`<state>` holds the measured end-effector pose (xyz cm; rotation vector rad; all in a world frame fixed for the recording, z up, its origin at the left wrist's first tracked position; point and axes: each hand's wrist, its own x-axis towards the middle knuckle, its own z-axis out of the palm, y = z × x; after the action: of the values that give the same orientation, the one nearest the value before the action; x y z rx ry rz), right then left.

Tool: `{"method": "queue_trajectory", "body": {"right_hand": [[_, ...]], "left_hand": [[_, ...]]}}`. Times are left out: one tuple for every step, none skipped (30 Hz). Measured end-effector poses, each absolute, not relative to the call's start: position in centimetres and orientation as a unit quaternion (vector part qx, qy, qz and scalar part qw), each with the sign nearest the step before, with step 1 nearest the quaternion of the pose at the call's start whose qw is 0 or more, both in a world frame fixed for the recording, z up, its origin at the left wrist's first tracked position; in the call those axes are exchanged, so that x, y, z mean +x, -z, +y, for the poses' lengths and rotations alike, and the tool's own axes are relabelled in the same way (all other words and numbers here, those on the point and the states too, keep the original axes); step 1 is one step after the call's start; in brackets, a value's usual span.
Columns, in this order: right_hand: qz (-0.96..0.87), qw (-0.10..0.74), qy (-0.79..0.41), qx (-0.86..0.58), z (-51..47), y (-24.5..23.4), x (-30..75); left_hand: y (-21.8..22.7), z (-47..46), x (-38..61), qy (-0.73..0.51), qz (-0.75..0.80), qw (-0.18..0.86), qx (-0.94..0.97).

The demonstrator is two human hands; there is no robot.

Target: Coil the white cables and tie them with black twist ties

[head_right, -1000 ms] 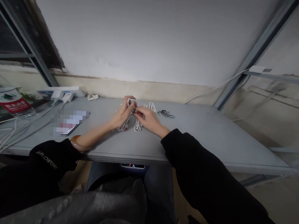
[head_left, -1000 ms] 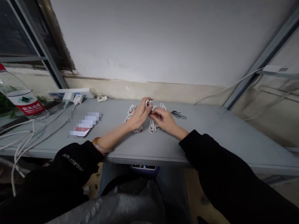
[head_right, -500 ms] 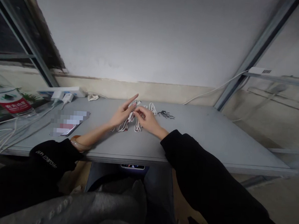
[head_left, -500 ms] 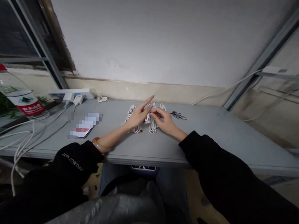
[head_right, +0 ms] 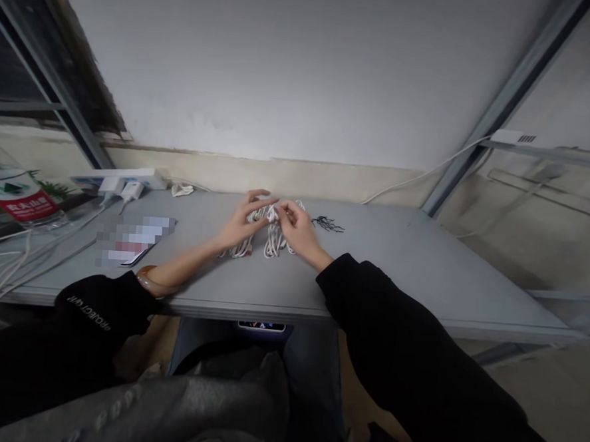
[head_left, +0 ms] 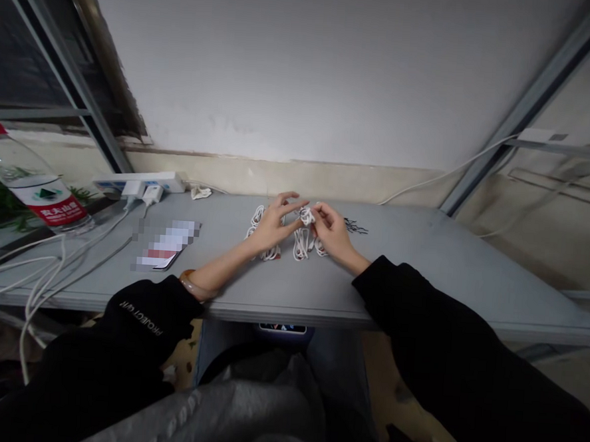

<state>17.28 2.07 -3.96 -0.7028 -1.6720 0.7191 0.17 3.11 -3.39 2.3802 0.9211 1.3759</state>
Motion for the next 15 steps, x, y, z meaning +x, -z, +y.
{"method": "queue_trajectory", "body": {"right_hand": [[-0.707, 0.565, -0.305, -0.297, 2.1, 3.9, 17.3], [-0.704, 0.569, -0.303, -0.297, 2.1, 4.0, 17.3], [-0.703, 0.572, -0.299, -0.299, 2.2, 4.0, 17.4], [-0.704, 0.574, -0.289, -0.302, 2.2, 4.1, 17.4], [-0.708, 0.574, -0.276, -0.305, 2.3, 4.2, 17.4], [-0.717, 0.570, -0.257, -0.307, 2.3, 4.3, 17.5], [-0.729, 0.564, -0.235, -0.309, 2.3, 4.4, 17.5], [-0.743, 0.556, -0.207, -0.310, 2.3, 4.4, 17.6], [-0.757, 0.547, -0.174, -0.312, 2.2, 4.4, 17.7], [-0.770, 0.538, -0.135, -0.314, 2.2, 4.4, 17.8], [-0.783, 0.527, -0.091, -0.317, 2.2, 4.2, 17.9], [-0.796, 0.512, -0.044, -0.320, 2.2, 4.1, 18.1], [-0.808, 0.493, 0.004, -0.323, 2.3, 3.9, 18.2], [-0.820, 0.469, 0.050, -0.324, 2.3, 3.8, 18.4], [-0.831, 0.444, 0.092, -0.323, 2.4, 3.6, 18.6]], "left_hand": [[3.2, 3.0, 0.3, -0.468, 0.313, 0.120, 0.818], [3.1, 2.8, 0.4, -0.464, 0.316, 0.123, 0.819], [2.9, 2.6, 0.6, -0.461, 0.320, 0.130, 0.817], [2.8, 2.4, 0.7, -0.462, 0.325, 0.141, 0.813], [2.7, 2.2, 0.8, -0.467, 0.330, 0.157, 0.805], [2.7, 2.0, 0.9, -0.474, 0.333, 0.177, 0.796], [2.6, 1.8, 1.0, -0.480, 0.333, 0.201, 0.786], [2.6, 1.7, 1.1, -0.484, 0.333, 0.228, 0.777], [2.5, 1.5, 1.1, -0.486, 0.332, 0.255, 0.767], [2.5, 1.5, 1.2, -0.486, 0.331, 0.280, 0.759], [2.4, 1.4, 1.2, -0.486, 0.331, 0.302, 0.750], [2.4, 1.4, 1.2, -0.486, 0.334, 0.322, 0.741], [2.3, 1.4, 1.2, -0.486, 0.339, 0.338, 0.732], [2.2, 1.4, 1.1, -0.484, 0.347, 0.351, 0.723], [2.1, 1.5, 1.1, -0.481, 0.357, 0.361, 0.715]]}}
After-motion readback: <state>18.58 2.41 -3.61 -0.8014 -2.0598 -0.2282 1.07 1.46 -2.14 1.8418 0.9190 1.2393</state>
